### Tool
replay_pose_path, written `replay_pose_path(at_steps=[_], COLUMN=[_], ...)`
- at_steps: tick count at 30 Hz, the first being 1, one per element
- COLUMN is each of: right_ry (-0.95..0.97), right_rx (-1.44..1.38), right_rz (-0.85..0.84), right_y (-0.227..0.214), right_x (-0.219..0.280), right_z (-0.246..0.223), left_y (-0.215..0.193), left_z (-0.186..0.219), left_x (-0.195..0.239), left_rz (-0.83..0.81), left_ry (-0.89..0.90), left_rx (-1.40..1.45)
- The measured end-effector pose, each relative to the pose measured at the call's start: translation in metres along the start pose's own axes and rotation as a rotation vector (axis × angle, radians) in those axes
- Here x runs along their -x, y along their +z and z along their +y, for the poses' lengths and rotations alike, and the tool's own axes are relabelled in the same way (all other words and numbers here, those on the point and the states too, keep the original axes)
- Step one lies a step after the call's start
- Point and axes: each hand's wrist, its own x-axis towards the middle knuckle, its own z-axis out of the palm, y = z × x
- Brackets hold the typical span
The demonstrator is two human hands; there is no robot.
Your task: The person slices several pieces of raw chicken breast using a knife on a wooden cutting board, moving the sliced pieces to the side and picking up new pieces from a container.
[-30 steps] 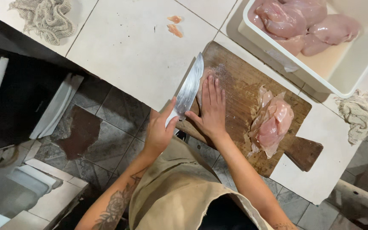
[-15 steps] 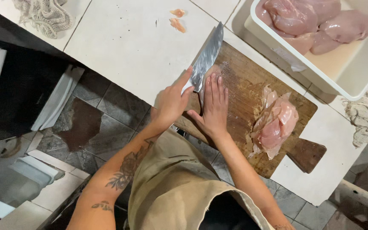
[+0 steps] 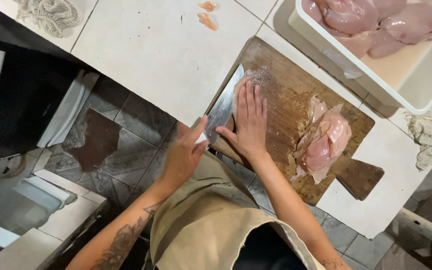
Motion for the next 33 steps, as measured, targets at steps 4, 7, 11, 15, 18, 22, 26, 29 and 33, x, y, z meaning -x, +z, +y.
replay_pose_path(at_steps=[4, 7, 11, 15, 18, 22, 26, 29, 33], right_ry=[-0.009, 0.040, 0.034, 0.043, 0.040, 0.035, 0.017, -0.005, -0.017], right_rx=[-0.015, -0.083, -0.082, -0.107, -0.080, -0.077, -0.073, -0.065, -0.075], right_rz=[-0.003, -0.017, 0.034, 0.059, 0.052, 0.045, 0.030, 0.011, -0.012], right_y=[0.000, -0.002, -0.001, -0.001, 0.001, 0.001, 0.000, -0.005, -0.009], right_x=[-0.001, -0.002, -0.003, -0.005, -0.004, -0.001, -0.001, 0.001, -0.001], right_z=[0.001, -0.001, -0.001, 0.000, 0.002, 0.000, -0.001, -0.002, -0.001], left_y=[-0.004, -0.014, 0.012, 0.023, 0.018, 0.018, 0.000, -0.013, -0.008], left_z=[0.003, 0.025, 0.009, 0.004, 0.004, -0.013, -0.011, 0.002, -0.008], left_x=[-0.003, -0.023, -0.059, -0.090, -0.093, -0.068, -0.030, -0.008, -0.006], left_rz=[-0.001, -0.025, 0.011, 0.016, -0.074, -0.097, -0.163, -0.209, -0.220], left_ry=[-0.003, -0.017, 0.087, 0.129, 0.078, 0.068, -0.010, -0.073, -0.097], left_rx=[-0.013, 0.018, -0.150, -0.247, -0.266, -0.162, -0.112, -0.073, -0.081])
